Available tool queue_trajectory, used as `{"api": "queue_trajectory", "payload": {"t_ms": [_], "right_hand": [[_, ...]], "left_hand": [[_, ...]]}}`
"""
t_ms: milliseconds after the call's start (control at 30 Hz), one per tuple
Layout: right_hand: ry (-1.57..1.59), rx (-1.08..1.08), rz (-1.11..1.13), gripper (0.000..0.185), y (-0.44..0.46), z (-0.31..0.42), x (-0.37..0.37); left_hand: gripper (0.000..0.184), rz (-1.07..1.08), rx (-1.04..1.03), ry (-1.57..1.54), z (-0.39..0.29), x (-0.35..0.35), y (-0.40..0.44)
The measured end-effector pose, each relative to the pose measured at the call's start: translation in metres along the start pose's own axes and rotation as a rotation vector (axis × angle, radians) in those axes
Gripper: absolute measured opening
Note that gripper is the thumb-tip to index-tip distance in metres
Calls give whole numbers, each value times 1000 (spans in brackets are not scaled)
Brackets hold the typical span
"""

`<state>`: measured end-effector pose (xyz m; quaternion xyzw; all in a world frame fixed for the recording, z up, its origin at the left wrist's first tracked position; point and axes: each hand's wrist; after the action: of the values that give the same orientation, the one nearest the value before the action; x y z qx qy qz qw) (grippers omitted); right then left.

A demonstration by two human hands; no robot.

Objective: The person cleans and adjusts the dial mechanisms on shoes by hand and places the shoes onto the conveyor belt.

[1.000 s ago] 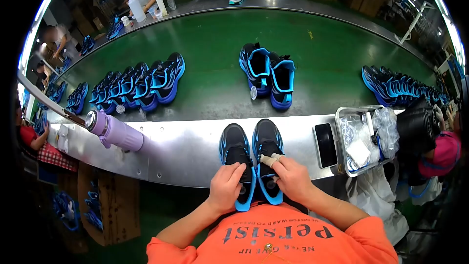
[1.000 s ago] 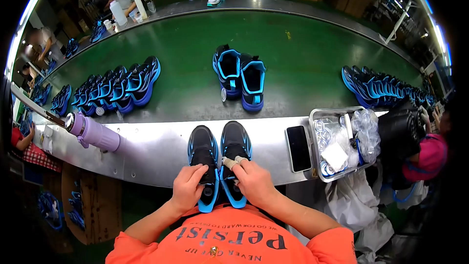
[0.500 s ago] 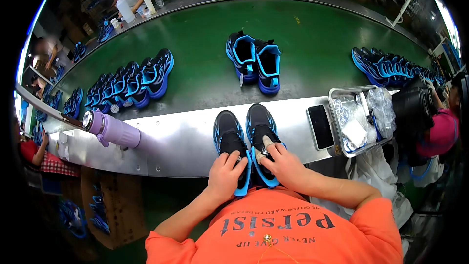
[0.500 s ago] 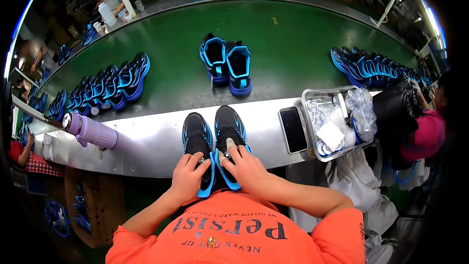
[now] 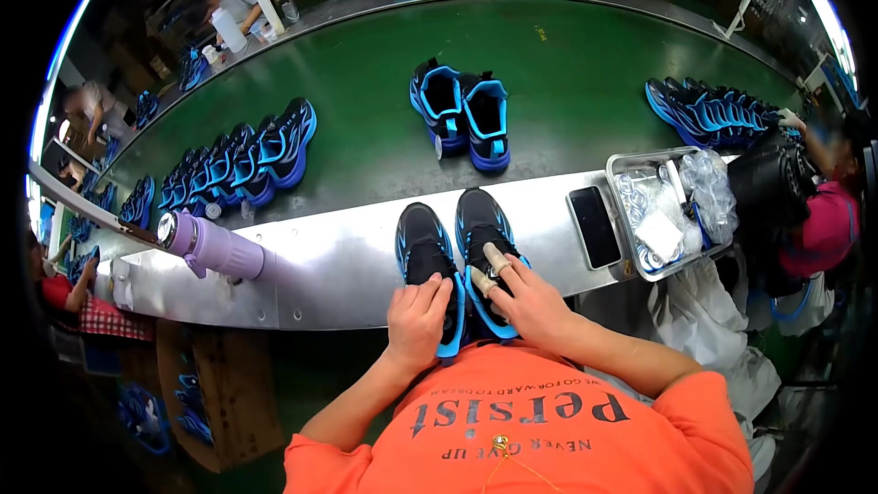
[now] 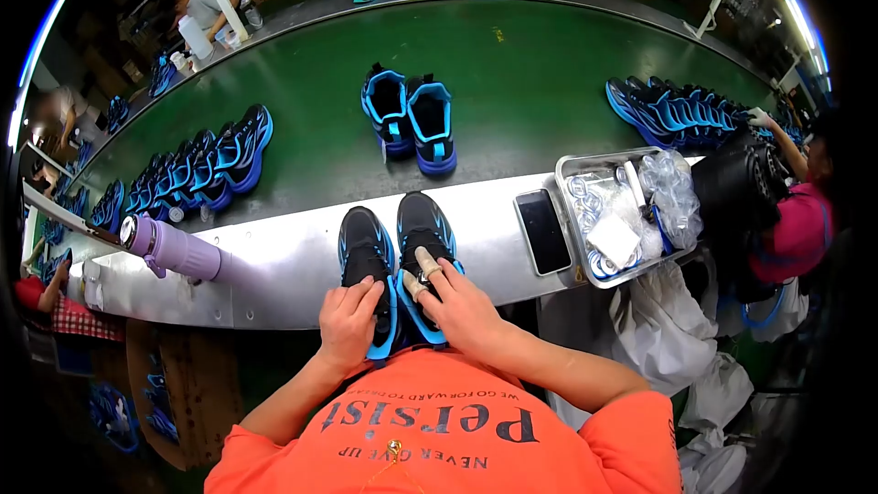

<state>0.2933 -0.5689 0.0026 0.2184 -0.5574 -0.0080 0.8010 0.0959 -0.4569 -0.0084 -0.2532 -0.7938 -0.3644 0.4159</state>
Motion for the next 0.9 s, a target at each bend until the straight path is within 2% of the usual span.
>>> {"api": "queue_trajectory", "payload": {"t_ms": [133,167,200,267,300,400,433,533,667,767,867,900], "right_hand": [[241,20,151,62,3,-15,22],[491,-80,236,65,11,-18,37],[545,-67,191,60,16,-24,40],[362,-86,168,48,16,-35,27],[241,-56,90,34,20,-37,23],[119,-68,84,27,22,-31,35],[103,-103,56,25,21,-30,33],[11,-185,87,27,20,-28,29],[74,-117,9,26,20,-46,30],[253,-79,131,26,19,-54,33],[165,-263,132,25,20,-42,37],[180,-234,109,24,19,-44,36]], "left_hand": [[42,119,130,-87,-16,28,6],[40,149,141,-144,-12,31,6],[35,151,142,-161,-6,28,9],[26,273,232,-190,-2,30,29],[20,248,198,-165,-1,25,37],[20,178,141,-102,-6,13,45],[22,185,195,-112,-11,18,47],[18,201,265,-232,-9,5,37],[24,251,170,-372,1,4,32],[33,268,235,-339,-10,12,41],[37,261,293,-295,-16,8,41],[38,261,302,-277,-17,7,40]]}}
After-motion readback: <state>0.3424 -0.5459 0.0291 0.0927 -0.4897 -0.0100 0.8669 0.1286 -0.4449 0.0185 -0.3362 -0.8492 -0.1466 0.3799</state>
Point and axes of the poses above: each hand's wrist, its own y-axis towards the middle knuckle, its own x-axis out of the back of the hand, z = x × y, and after that the axes turned 10 degrees about x, right-handed
